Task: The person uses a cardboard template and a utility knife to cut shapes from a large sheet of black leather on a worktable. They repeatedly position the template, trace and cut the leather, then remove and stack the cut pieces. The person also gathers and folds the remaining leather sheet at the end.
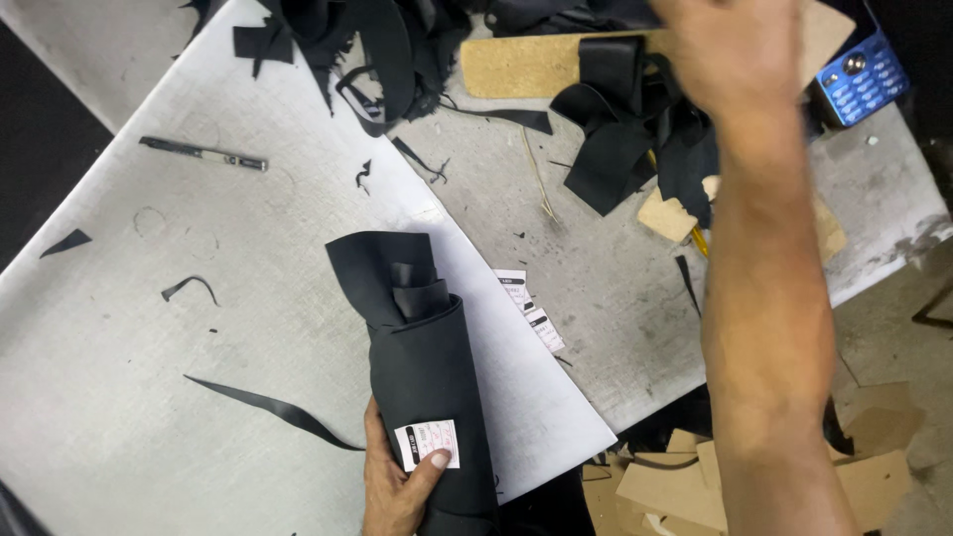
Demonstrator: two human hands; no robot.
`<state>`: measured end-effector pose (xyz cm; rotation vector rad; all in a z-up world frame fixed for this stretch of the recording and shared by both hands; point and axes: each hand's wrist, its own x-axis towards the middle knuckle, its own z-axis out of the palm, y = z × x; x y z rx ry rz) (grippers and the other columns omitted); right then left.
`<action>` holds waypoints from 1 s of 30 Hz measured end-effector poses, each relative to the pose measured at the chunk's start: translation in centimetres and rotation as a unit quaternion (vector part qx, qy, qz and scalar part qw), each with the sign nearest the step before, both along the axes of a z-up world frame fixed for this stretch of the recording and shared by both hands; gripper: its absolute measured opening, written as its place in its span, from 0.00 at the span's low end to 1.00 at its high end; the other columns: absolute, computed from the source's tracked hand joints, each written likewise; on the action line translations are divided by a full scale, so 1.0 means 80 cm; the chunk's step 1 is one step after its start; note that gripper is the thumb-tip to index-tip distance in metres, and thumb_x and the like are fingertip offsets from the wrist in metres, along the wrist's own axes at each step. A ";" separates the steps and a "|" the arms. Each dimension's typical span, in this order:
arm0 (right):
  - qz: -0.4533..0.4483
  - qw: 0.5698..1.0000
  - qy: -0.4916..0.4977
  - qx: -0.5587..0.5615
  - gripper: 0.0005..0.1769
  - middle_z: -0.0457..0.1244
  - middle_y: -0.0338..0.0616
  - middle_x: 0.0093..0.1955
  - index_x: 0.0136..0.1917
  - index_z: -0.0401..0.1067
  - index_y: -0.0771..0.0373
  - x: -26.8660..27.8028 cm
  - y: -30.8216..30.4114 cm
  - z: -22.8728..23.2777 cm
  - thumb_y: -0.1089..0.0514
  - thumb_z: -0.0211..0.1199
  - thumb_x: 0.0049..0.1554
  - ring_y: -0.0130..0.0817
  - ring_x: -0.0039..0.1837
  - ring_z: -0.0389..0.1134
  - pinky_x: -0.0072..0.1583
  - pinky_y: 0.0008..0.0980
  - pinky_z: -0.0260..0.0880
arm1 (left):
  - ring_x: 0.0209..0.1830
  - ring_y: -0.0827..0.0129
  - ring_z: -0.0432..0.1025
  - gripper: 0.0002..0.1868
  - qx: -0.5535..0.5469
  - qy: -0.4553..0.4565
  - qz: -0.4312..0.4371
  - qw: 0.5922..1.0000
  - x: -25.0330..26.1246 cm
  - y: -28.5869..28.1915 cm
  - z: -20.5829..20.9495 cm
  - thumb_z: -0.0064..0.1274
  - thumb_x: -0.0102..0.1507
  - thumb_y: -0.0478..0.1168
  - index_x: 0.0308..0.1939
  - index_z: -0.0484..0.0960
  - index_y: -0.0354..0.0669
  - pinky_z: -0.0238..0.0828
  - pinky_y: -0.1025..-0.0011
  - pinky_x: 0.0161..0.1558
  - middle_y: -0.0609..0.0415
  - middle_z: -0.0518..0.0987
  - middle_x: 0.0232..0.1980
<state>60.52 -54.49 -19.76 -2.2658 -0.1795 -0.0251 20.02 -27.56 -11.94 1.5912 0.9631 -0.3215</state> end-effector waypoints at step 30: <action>-0.020 0.856 0.382 0.348 0.21 0.72 0.53 0.39 0.65 0.71 0.67 -0.342 0.109 0.039 0.66 0.57 0.58 0.31 0.35 0.72 0.39 0.32 0.74 | 0.54 0.45 0.75 0.60 -0.276 -0.175 0.162 0.931 -0.131 0.086 -0.078 0.66 0.45 0.54 0.74 0.58 0.26 0.74 0.55 0.54 0.29 0.76 0.59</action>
